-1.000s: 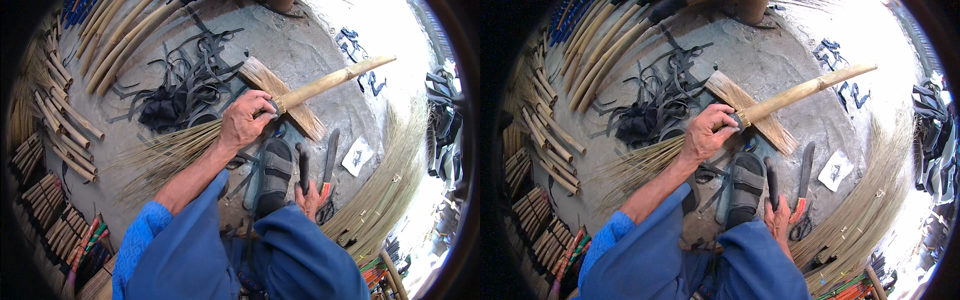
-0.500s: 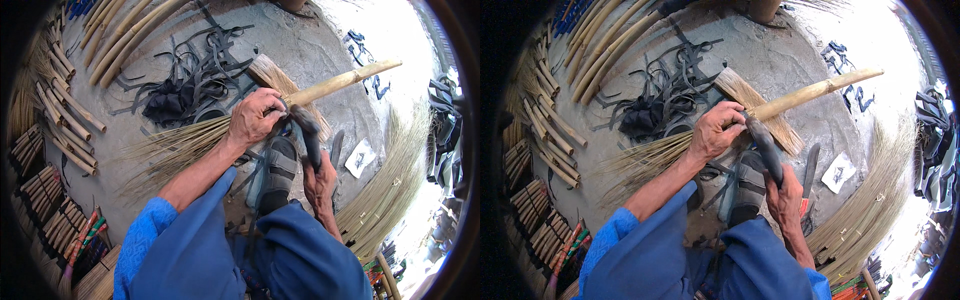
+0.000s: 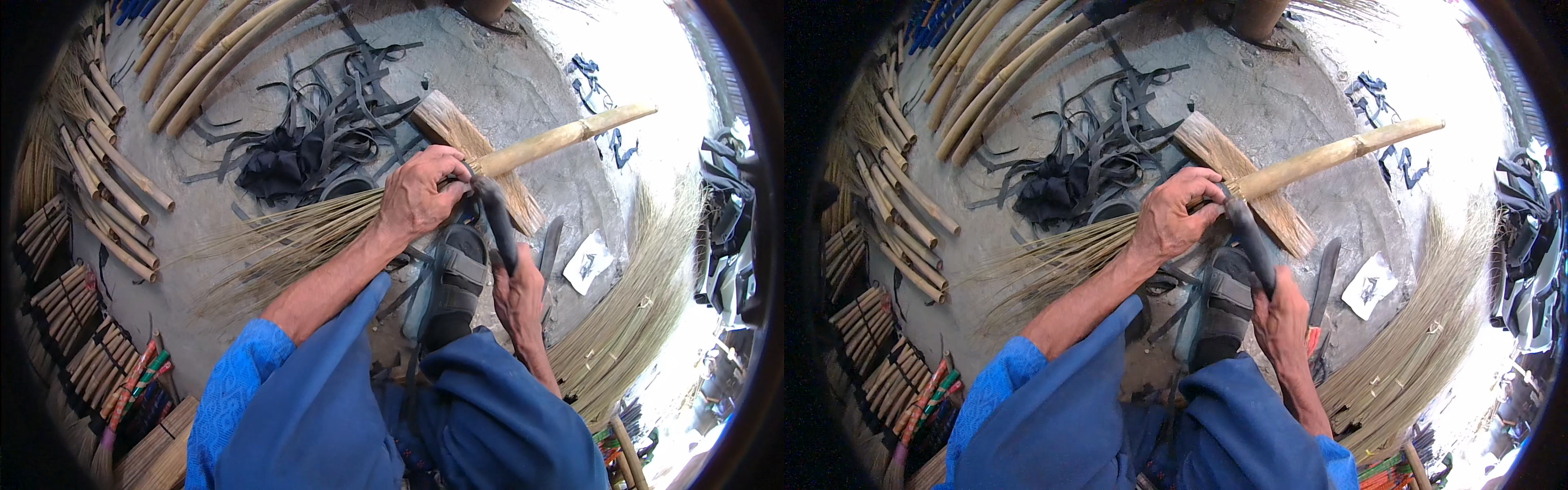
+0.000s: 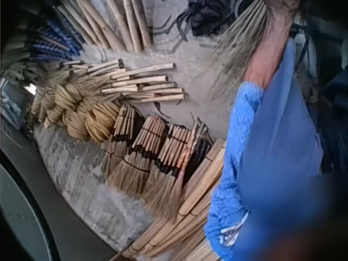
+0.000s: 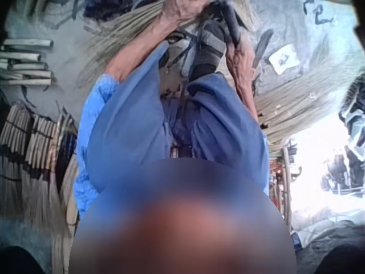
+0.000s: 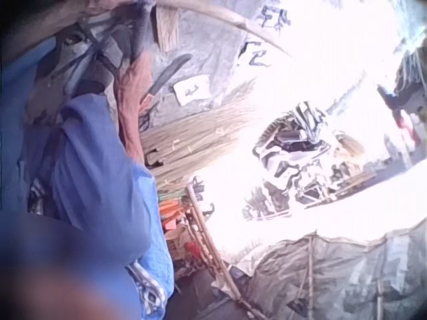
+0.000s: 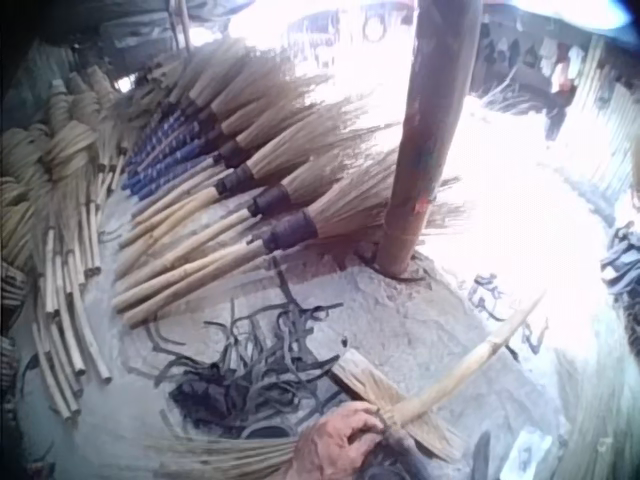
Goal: The person assembles a traditional broom by attaching a bundle of straw to a bamboo handle. They use a hammer to secure the bundle, wrap it with black straps, and trim excess material with a knife.
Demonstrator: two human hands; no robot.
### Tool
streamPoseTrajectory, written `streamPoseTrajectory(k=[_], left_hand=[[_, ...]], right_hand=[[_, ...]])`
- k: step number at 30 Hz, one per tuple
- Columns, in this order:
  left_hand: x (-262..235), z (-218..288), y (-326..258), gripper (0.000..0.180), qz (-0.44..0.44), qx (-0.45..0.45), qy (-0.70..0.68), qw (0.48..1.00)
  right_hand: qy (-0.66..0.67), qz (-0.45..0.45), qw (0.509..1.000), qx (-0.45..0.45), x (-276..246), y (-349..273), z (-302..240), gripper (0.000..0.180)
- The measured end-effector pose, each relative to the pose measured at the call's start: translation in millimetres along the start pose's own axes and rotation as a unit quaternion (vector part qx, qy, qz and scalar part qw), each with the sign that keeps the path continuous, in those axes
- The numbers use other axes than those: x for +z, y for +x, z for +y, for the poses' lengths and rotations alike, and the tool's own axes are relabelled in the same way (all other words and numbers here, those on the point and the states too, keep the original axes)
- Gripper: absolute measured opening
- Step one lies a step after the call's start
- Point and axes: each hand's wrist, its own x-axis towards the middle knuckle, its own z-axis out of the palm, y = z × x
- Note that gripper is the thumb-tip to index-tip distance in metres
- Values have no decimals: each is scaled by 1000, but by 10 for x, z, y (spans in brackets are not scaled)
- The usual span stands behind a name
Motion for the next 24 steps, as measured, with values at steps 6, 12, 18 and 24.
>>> streamPoseTrajectory(k=[6, 12, 18, 24], left_hand=[[-3, 15, -54, 77, -44, 31, 133, 990], [19, -46, -46, 69, -70, -11, 146, 987], [-35, -28, -8, 65, -66, -15, 112, 991], [-12, -28, -9, 65, -69, -24, 127, 989]], right_hand=[[39, -11, 999, 26, -94, 26, 32, 25], [49, 139, 981, -125, -135, -98, 84, 27], [26, -49, 998, -16, -136, 163, 23, 24], [177, 66, 982, -22, -332, -126, -171, 38]])
